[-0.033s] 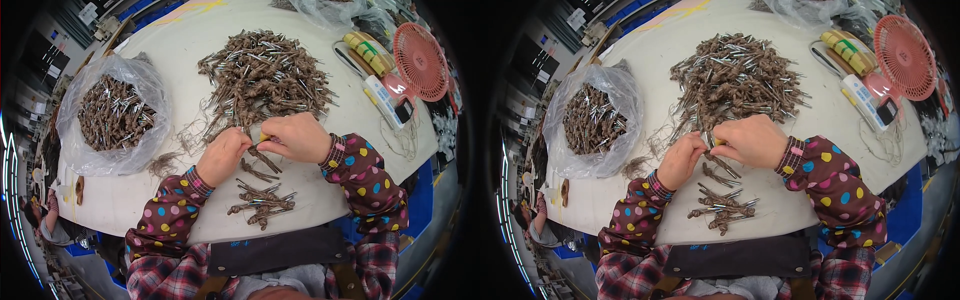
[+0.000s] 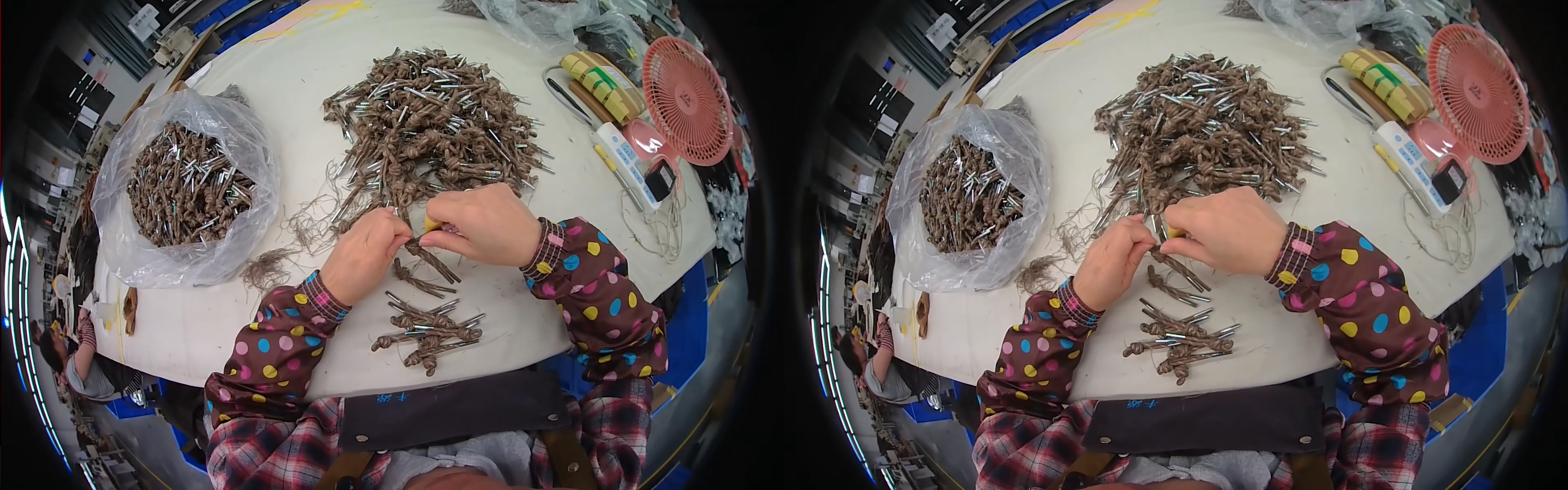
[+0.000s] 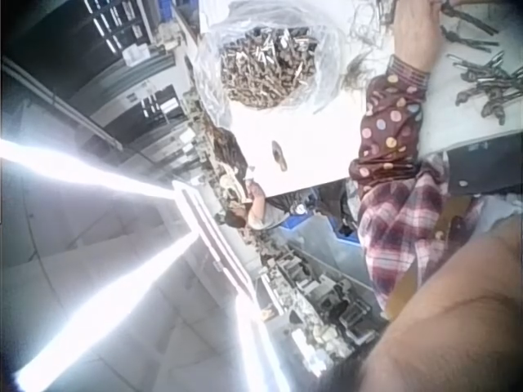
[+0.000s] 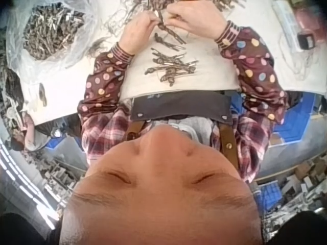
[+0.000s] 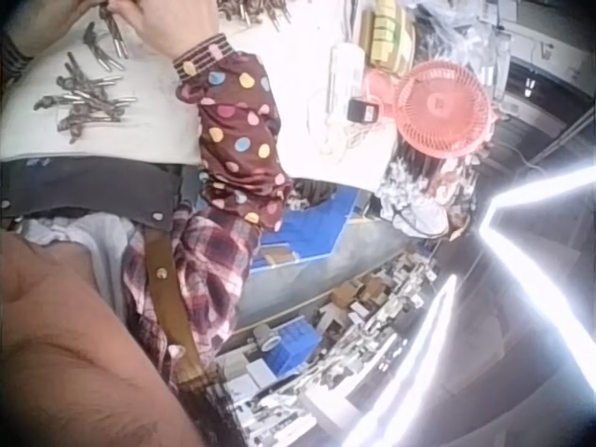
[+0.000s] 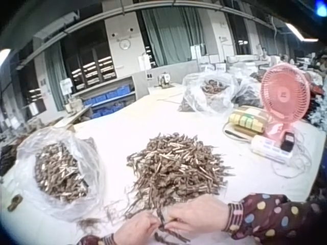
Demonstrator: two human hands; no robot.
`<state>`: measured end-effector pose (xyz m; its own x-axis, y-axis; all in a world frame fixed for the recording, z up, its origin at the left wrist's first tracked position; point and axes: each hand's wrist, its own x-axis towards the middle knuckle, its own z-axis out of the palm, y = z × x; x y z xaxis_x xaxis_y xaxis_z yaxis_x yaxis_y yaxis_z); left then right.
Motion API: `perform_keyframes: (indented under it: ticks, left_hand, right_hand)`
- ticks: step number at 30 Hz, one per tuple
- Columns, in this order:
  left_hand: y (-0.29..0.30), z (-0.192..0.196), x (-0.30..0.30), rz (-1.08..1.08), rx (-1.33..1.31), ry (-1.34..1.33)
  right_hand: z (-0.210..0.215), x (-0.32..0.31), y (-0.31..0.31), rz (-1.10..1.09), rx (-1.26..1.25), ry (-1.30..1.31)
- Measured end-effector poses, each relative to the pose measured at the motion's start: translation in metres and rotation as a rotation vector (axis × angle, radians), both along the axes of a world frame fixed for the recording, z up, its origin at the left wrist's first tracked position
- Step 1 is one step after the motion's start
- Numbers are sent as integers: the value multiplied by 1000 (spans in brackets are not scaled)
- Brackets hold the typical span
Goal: Assembling small leather straps with metal components using a handheld tool.
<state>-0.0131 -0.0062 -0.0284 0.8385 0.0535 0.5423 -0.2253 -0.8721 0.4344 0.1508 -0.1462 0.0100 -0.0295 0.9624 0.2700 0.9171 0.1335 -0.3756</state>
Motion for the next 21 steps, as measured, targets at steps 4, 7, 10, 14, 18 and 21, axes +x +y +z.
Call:
perform_keyframes:
  ticks: [4,7,10,14,18,21]
  left_hand:
    - [0,-1,1,-19,15,-8]
    - [1,-3,-1,29,-20,-20]
    - [3,-8,-1,106,-49,-38]
    - [2,-8,-3,219,-1,-113]
    - [0,-9,-6,240,-71,-135]
    - [-3,-8,-6,279,-161,-102]
  right_hand:
    - [-4,0,0,31,84,-1]
    - [-3,-1,-2,-10,68,-19]
    - [-20,-2,-5,-196,-13,411]
    - [-34,-14,-7,-159,-115,1186]
    - [-28,-16,-6,-166,-228,1262]
    - [-31,-21,-6,-154,-197,1293]
